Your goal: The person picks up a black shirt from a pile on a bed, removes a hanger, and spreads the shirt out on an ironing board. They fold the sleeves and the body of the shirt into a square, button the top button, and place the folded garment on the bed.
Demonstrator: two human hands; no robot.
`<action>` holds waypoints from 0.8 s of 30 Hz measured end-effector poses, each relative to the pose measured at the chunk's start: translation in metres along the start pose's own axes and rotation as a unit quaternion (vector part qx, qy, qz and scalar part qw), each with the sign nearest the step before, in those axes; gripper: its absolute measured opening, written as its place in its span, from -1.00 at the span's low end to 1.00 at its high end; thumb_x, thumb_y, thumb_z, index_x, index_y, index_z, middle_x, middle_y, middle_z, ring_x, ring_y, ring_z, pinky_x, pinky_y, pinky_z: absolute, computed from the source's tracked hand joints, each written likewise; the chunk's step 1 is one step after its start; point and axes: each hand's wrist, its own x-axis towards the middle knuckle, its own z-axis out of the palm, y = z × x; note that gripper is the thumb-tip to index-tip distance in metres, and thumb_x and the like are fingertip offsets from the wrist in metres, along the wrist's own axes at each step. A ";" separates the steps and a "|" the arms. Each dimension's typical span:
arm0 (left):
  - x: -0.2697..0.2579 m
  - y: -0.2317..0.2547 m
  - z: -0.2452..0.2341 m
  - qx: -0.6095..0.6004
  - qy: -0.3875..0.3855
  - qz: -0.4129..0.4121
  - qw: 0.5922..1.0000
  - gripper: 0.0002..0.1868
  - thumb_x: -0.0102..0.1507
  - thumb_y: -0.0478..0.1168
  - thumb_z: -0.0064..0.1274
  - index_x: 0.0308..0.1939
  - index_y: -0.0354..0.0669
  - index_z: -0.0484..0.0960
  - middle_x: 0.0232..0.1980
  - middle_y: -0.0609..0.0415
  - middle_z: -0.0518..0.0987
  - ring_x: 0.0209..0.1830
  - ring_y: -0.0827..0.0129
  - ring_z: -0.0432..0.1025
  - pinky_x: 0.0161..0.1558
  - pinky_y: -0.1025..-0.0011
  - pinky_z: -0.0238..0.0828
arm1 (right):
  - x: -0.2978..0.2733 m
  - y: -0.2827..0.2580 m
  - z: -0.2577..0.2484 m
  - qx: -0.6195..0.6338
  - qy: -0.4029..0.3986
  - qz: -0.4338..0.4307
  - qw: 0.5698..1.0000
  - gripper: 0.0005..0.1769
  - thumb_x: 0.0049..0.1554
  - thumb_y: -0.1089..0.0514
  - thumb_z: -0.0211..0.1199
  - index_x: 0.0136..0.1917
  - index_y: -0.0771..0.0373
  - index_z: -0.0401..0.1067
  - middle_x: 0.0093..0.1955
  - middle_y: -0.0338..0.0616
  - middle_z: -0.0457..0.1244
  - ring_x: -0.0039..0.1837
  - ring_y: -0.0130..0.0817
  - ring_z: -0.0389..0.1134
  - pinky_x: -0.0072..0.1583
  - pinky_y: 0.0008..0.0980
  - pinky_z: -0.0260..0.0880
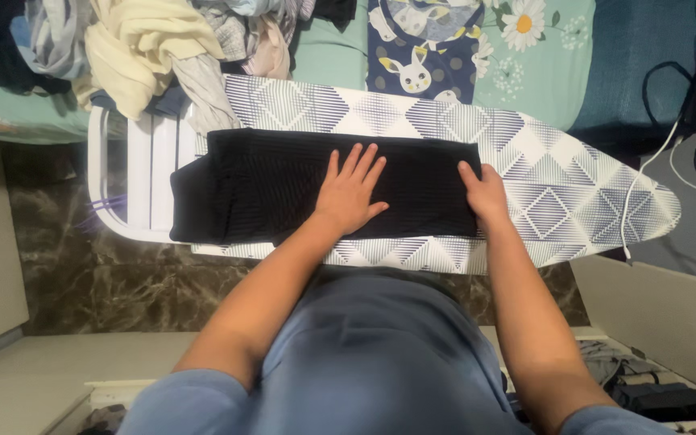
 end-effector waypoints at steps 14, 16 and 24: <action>-0.028 0.014 -0.038 -0.339 0.158 -0.065 0.925 -0.20 0.27 0.00 0.26 0.47 -0.23 0.28 0.49 -0.23 0.31 0.50 -0.05 0.20 0.47 -0.02 0.21 | -0.073 -0.131 -0.060 0.418 -0.218 -0.055 0.880 -0.65 0.22 0.34 0.28 0.26 0.36 0.31 0.02 -0.08 0.35 -0.03 -0.44 0.40 0.01 -0.47 0.43; -0.026 0.011 -0.048 -0.620 0.103 -0.172 0.759 -0.21 0.23 0.07 0.21 0.42 -0.23 0.31 0.36 -0.12 0.47 0.26 0.16 0.46 0.28 0.11 0.42 | -0.085 -0.163 -0.045 0.395 -0.237 -0.054 0.886 -0.66 0.20 0.33 0.27 0.22 0.33 0.29 -0.06 -0.09 0.35 -0.15 -0.45 0.37 -0.15 -0.47 0.37; -0.085 -0.091 -0.071 -0.745 0.133 -0.299 0.581 -0.33 0.32 0.23 -0.04 0.23 -0.27 0.45 -0.02 0.12 0.53 -0.15 0.50 0.43 -0.26 0.51 0.42 | -0.121 -0.267 0.091 0.279 -0.329 -0.098 0.897 -0.59 0.17 0.30 0.29 0.16 0.36 0.12 -0.26 0.05 0.32 -0.37 -0.30 0.35 -0.36 -0.38 0.35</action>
